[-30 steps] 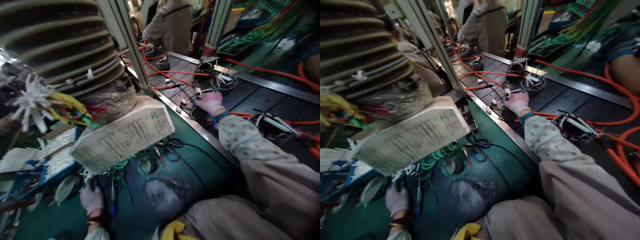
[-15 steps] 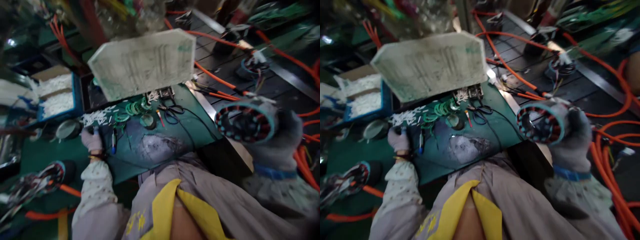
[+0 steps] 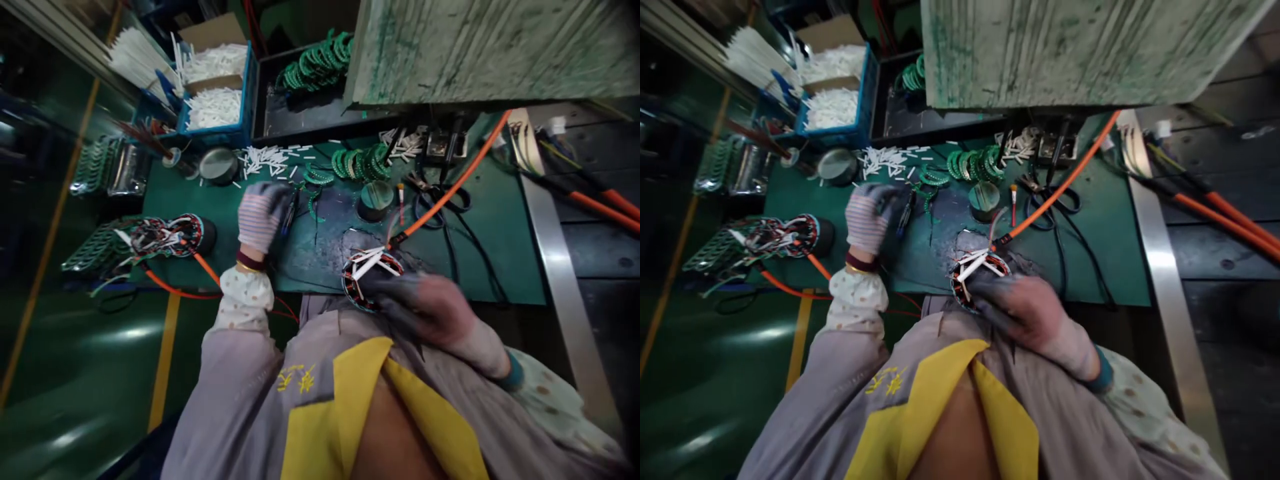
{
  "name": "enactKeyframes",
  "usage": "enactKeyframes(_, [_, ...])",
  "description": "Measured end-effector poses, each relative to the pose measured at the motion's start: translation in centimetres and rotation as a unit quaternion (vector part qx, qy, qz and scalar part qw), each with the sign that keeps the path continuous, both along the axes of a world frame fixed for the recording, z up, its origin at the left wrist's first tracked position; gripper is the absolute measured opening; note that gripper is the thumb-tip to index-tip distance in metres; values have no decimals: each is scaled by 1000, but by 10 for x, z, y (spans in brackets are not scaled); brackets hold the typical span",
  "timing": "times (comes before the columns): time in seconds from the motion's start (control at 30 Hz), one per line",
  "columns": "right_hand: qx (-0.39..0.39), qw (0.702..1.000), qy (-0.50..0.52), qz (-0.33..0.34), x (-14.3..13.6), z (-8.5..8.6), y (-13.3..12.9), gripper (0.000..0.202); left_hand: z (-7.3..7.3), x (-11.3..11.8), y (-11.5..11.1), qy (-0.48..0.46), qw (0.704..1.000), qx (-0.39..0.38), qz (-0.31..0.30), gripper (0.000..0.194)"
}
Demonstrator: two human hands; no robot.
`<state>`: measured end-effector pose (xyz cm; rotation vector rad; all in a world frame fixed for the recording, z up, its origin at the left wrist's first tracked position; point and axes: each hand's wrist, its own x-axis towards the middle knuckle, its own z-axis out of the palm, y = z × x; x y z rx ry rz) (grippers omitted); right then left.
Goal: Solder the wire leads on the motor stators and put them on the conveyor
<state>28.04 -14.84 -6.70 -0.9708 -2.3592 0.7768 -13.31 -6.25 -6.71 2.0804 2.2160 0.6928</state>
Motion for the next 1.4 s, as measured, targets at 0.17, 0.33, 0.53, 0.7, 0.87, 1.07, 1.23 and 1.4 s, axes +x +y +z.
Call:
enactKeyframes(0.17, [187,959,-69,-201,32,-7,64,45,-2,38,21,162,977,-86,-110,38])
enactKeyframes(0.33, [155,958,-222,-96,24,-31,103,44,-34,17,71,-32,991,50,-123,21])
enactKeyframes(0.53, [53,959,-116,-254,25,-41,19,56,-52,44,105,-243,934,66,-255,57])
enactKeyframes(0.7, [13,947,68,-313,17,-13,33,63,-55,80,123,-250,913,-28,-322,47])
enactKeyframes(0.87, [24,968,16,-247,-26,-2,111,65,-57,83,133,-219,926,-65,-301,48])
enactKeyframes(1.07, [16,977,-38,-208,-56,-17,160,58,-59,99,138,-207,933,-99,-278,37])
enactKeyframes(1.23, [-52,962,98,-250,-7,1,126,76,-10,95,73,-166,955,-90,-228,44])
enactKeyframes(1.4, [-135,980,-27,-144,41,-1,50,60,36,111,-11,-74,909,-191,-363,52])
